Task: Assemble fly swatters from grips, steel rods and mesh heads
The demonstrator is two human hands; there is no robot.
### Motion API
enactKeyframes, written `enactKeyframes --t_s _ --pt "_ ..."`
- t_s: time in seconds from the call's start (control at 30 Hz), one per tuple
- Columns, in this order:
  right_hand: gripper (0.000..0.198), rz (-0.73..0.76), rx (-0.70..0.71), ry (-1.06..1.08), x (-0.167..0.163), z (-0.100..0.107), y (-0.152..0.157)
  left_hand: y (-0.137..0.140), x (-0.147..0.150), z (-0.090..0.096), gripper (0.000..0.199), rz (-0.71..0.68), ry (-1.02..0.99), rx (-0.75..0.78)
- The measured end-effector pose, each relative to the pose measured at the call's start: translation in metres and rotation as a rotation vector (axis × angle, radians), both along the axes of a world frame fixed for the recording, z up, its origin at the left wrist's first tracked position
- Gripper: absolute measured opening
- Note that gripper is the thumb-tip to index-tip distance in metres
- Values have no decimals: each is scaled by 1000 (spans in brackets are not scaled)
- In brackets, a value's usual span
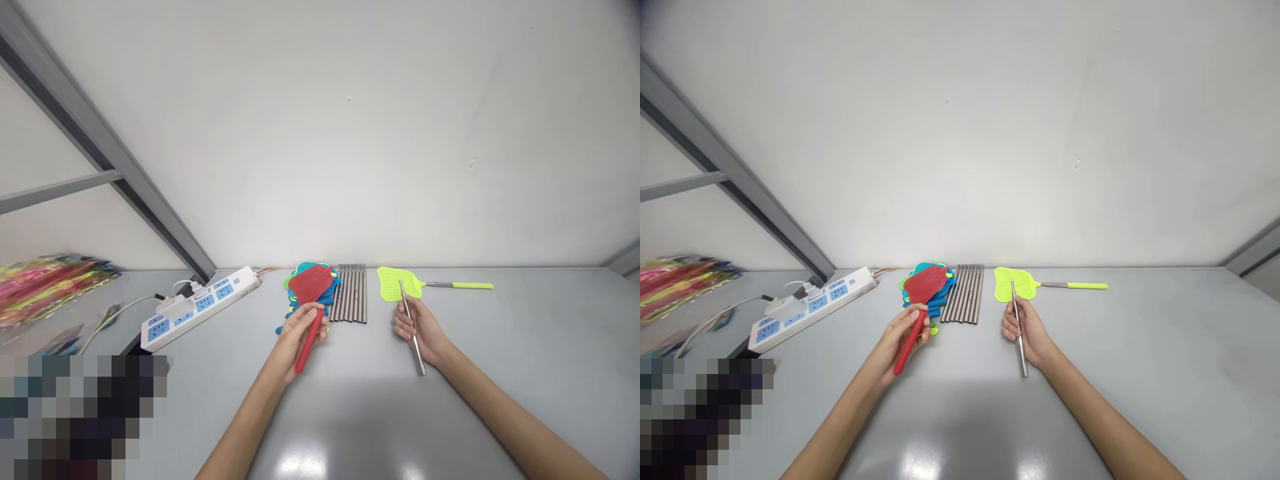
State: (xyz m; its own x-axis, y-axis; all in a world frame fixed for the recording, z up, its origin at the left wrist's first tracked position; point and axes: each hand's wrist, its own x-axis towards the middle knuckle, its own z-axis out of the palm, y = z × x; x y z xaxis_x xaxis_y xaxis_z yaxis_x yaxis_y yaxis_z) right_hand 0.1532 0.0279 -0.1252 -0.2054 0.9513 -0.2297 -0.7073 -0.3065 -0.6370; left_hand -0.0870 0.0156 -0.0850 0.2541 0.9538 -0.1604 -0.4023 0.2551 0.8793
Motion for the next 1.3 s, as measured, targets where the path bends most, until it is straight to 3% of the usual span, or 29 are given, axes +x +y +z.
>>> enactKeyframes --t_s 0.37,0.83,1.03,1.3 --pt "33 -105 33 -65 -8 1 -4 -12 65 -25 29 -458 101 -60" --pt "30 -186 80 -201 -24 2 2 -10 65 -31 32 -494 58 -77" --pt "30 -311 142 -214 -39 -1 16 -9 64 -32 31 -484 36 -84" --pt "31 -299 140 -241 -45 1 22 -8 63 -31 28 -495 18 -136"
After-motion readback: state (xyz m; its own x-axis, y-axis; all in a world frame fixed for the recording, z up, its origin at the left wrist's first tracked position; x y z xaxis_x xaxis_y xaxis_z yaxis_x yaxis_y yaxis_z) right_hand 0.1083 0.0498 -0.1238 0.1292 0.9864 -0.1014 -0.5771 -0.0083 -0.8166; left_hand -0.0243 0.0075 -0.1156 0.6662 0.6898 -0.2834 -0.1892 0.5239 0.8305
